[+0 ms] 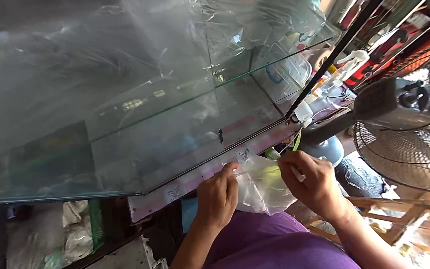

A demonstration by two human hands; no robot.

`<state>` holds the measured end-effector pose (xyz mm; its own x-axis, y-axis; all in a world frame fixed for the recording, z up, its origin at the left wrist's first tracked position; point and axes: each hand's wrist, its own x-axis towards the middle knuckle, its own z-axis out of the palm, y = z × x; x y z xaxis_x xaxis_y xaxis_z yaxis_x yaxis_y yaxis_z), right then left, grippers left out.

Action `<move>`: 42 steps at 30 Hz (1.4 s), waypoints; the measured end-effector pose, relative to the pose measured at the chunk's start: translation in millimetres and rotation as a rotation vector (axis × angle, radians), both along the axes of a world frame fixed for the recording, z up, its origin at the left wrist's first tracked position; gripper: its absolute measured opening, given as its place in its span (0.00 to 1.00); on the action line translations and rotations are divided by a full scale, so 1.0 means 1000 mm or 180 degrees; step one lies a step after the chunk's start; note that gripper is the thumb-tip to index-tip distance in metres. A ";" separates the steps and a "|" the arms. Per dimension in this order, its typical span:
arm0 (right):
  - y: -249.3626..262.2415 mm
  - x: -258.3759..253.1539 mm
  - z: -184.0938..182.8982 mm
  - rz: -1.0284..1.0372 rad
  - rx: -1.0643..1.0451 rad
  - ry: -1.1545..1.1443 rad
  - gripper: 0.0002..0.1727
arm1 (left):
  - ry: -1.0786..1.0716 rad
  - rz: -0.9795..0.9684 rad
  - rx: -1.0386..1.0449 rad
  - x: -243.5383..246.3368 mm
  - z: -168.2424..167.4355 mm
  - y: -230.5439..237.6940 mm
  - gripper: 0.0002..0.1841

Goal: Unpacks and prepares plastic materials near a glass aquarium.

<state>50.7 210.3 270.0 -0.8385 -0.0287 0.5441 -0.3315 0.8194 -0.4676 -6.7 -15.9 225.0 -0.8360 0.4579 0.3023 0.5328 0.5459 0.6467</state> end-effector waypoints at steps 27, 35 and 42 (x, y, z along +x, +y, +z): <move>0.011 -0.044 0.023 0.1693 -0.1297 -0.1613 0.14 | -0.1157 -0.1032 0.1473 -0.009 0.019 -0.036 0.19; -0.018 -0.055 0.031 0.1886 -0.0093 -0.1620 0.13 | -0.0532 -0.1049 0.0483 -0.007 0.035 -0.033 0.20; -0.033 -0.069 0.024 0.2158 -0.0248 -0.1562 0.14 | 0.0411 -0.0528 -0.0755 -0.013 0.030 -0.050 0.28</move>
<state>-18.7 177.5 294.5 -0.7953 -0.5890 0.1434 -0.4845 0.4754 -0.7343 -19.8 -65.7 255.5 -0.7058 0.6552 0.2694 0.6965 0.5723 0.4329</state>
